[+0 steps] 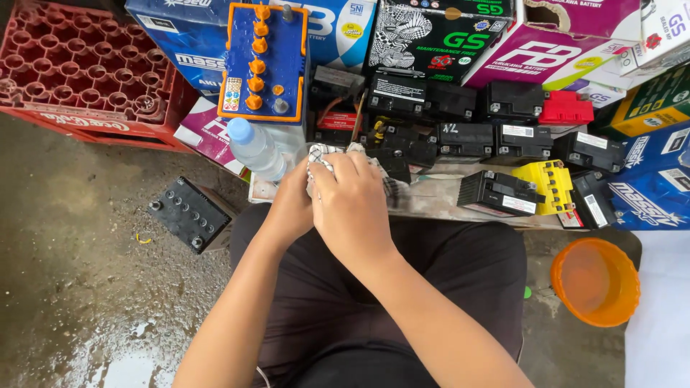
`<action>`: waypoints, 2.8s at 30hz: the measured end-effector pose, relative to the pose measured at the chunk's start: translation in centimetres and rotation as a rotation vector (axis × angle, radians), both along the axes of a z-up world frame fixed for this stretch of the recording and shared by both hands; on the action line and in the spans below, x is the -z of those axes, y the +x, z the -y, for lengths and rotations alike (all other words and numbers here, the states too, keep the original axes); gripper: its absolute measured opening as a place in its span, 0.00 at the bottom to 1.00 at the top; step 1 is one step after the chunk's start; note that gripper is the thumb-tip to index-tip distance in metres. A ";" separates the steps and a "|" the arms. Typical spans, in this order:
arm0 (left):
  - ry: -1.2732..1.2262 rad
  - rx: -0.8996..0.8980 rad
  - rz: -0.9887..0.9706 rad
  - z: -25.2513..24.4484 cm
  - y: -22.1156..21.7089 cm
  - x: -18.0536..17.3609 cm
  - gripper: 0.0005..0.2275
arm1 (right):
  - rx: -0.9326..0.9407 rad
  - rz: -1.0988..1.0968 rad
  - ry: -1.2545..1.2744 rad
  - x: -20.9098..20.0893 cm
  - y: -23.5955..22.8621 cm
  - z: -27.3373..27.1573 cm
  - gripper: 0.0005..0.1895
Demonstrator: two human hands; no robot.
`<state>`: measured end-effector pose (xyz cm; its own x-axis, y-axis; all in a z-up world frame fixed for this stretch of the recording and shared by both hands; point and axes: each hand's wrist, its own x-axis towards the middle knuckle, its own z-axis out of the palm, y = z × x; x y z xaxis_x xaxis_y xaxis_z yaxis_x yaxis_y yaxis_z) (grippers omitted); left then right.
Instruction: Cleaning and inspecting small lead-acid batteries using a cloth
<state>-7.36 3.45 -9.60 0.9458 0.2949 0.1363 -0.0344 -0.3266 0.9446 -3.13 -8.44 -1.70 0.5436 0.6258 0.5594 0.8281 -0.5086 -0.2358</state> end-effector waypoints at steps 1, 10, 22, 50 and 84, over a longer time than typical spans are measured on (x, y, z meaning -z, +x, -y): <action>0.003 0.004 -0.001 0.1 0.0 -0.5 0.21 | 0.004 -0.001 0.003 -0.1 0.4 0.7 0.09; -0.119 0.001 0.096 1.0 0.1 -2.6 0.34 | 0.175 -0.174 0.026 -0.9 2.9 5.6 0.08; -0.098 0.010 0.039 0.7 0.0 -2.4 0.33 | 0.035 -0.077 0.097 0.3 2.6 5.5 0.13; -0.029 -0.015 0.033 0.8 0.1 -2.0 0.32 | 0.145 0.051 0.031 0.2 1.2 3.6 0.09; -0.276 -0.330 0.197 4.9 -8.8 -4.7 0.20 | -0.547 -0.895 0.132 -5.3 -3.4 6.1 0.47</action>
<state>-16.20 -1.41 -4.85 0.7596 0.6256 0.1781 -0.1585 -0.0875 0.9835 -6.57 -14.57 3.63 0.4537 0.8737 0.1756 0.4340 -0.0445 -0.8998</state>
